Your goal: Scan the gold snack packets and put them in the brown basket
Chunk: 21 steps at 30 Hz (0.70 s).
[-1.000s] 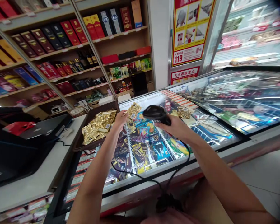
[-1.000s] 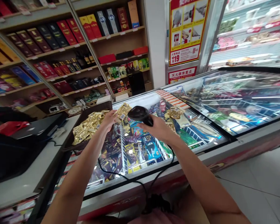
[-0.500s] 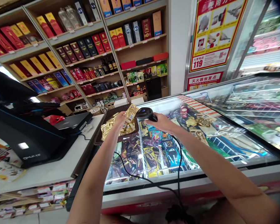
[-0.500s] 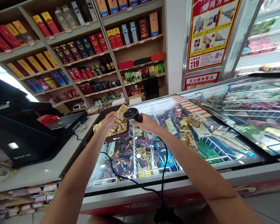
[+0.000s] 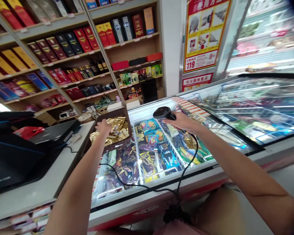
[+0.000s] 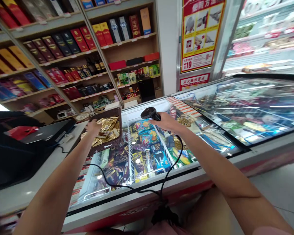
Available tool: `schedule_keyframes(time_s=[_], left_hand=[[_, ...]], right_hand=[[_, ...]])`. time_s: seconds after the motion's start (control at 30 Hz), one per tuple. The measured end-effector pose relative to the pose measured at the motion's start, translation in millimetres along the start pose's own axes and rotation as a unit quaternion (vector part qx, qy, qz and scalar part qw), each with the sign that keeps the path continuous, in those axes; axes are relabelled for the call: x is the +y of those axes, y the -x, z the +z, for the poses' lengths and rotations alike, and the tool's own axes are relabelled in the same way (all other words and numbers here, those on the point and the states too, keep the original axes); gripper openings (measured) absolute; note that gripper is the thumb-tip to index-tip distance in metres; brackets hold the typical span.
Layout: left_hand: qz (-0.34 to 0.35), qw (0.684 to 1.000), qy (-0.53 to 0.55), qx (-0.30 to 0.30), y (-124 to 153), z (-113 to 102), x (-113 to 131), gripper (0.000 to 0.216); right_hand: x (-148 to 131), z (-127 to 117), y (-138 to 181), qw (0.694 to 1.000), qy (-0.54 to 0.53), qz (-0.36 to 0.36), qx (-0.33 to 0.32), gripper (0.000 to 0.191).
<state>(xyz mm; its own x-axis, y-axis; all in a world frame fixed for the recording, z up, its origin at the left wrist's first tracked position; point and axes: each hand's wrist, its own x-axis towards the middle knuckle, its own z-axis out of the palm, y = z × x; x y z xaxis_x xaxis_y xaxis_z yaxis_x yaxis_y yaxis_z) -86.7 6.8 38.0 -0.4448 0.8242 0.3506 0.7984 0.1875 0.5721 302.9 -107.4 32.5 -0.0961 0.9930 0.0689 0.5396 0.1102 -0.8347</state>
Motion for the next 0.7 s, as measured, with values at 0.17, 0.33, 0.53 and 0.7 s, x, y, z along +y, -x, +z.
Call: schedule_keyframes(time_s=[0.17,0.33,0.53,0.7], left_hand=[[0.098,0.983,-0.017,-0.155,59,66,87,0.037],[0.134,0.922,0.02,-0.363,185,137,167,0.04],[0.225,0.895,-0.039,-0.382,269,176,189,0.082],[0.113,0.894,0.139,-0.411,224,175,173,0.053]], right_hand=[[50,-56,12,0.991,0.077,0.013,0.105,0.046],[81,-84,15,0.986,0.093,0.03,0.131,0.056],[104,-85,8,0.984,0.123,0.011,0.131,0.059],[101,-75,5,0.985,0.124,-0.014,0.122,0.057]])
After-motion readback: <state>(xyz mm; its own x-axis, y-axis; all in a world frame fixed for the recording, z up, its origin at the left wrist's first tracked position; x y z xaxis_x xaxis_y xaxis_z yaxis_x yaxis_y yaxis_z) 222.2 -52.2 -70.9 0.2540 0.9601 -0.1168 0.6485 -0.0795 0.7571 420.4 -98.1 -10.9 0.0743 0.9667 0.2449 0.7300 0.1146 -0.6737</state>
